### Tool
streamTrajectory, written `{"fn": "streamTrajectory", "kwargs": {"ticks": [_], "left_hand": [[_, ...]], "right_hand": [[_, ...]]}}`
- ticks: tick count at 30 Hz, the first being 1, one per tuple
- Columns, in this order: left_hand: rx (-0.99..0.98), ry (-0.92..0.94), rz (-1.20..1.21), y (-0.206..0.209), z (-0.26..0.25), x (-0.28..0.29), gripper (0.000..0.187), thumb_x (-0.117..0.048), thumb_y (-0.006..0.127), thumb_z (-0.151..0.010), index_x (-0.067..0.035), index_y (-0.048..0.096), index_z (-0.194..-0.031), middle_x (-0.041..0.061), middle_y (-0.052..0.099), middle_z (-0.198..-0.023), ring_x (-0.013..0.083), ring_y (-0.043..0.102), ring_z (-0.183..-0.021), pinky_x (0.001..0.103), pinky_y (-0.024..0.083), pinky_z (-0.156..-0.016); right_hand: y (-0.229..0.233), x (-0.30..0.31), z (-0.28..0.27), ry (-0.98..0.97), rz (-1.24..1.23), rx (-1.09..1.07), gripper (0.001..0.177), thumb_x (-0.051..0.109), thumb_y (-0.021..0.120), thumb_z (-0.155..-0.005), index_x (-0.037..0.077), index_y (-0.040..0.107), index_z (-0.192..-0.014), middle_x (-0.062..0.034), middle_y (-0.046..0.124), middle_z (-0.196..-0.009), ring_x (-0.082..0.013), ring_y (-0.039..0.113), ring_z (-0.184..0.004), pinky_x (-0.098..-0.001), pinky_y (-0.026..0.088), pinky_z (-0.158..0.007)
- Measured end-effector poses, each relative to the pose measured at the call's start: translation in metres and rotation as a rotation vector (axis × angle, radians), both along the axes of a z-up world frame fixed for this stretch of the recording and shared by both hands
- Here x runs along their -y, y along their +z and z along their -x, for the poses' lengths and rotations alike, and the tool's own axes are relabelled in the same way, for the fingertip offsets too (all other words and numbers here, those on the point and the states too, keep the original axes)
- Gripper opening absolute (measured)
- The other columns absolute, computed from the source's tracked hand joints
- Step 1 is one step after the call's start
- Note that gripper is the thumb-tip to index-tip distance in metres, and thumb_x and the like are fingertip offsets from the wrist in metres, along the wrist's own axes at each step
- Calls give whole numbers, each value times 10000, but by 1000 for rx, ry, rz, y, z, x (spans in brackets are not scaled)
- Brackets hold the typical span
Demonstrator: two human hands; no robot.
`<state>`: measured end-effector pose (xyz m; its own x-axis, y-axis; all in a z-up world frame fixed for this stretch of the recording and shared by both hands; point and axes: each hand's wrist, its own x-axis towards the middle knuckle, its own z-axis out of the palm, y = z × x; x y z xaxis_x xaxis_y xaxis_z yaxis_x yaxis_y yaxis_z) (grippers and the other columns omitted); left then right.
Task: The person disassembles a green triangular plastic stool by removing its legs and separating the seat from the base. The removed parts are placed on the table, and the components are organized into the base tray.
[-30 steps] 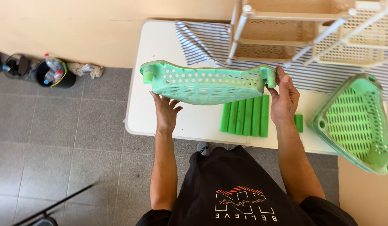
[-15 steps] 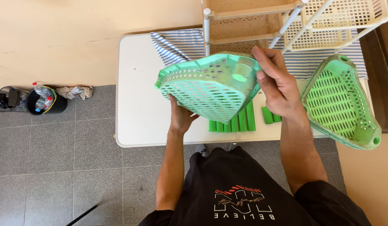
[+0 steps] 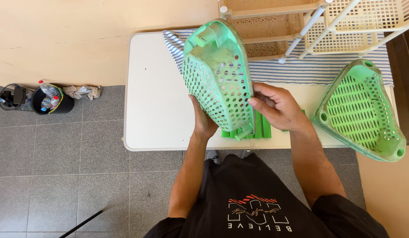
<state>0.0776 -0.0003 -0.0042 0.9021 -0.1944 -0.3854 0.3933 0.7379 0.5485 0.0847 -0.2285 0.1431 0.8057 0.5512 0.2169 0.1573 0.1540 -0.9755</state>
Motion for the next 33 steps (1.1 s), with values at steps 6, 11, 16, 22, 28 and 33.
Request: {"fn": "streamTrajectory", "kwargs": {"ticks": [6,11,16,22,28,33], "left_hand": [[-184,1,-184,-10,18,-5,1175,-931,228,-886,9,270,-1590,310,455,-1563,455,485,-1444,601,442,-1121],[345,171,-690,15,67,-11,1313,-1015,243,-744,-76,53,-1641,239,157,-1690,403,223,-1563,550,310,-1208],[914,358,-785,41,96,-9,1321,-796,691,-729,-55,126,-1666,222,231,-1705,362,267,-1596,520,269,-1303],[578,397,-756,22,98,-5,912,-121,836,-857,40,297,-1574,237,541,-1431,332,590,-1319,487,535,-1110],[334,452,-653,8,70,-22,719,-207,679,-956,55,345,-1536,208,550,-1428,300,588,-1294,435,539,-1074],[237,447,-242,21,50,-30,512,-230,564,-1036,43,424,-1446,209,594,-1326,283,648,-1157,451,580,-976]], "right_hand": [[1,-13,-9,-80,7,-54,271,108,613,-1074,-53,604,-1293,-64,695,-1156,-93,653,-1066,-264,559,-964],[16,-36,-18,-207,-39,-166,285,150,620,-1056,-17,600,-1286,-66,720,-1115,-102,693,-936,-271,604,-757],[20,-60,-21,-267,-98,-297,265,171,630,-1052,2,554,-1242,-81,722,-1072,-138,739,-928,-328,675,-698],[14,-70,-24,-210,-212,-326,354,191,618,-1063,-2,488,-1330,-111,712,-1192,-199,746,-1024,-395,663,-862],[-18,-19,-37,-258,-85,42,342,149,628,-1098,30,565,-1412,-137,692,-1283,-204,688,-1141,-373,608,-966],[-53,45,-29,-674,17,-57,251,127,681,-1109,27,652,-1337,-143,719,-1209,-169,656,-983,-275,530,-833]]}}
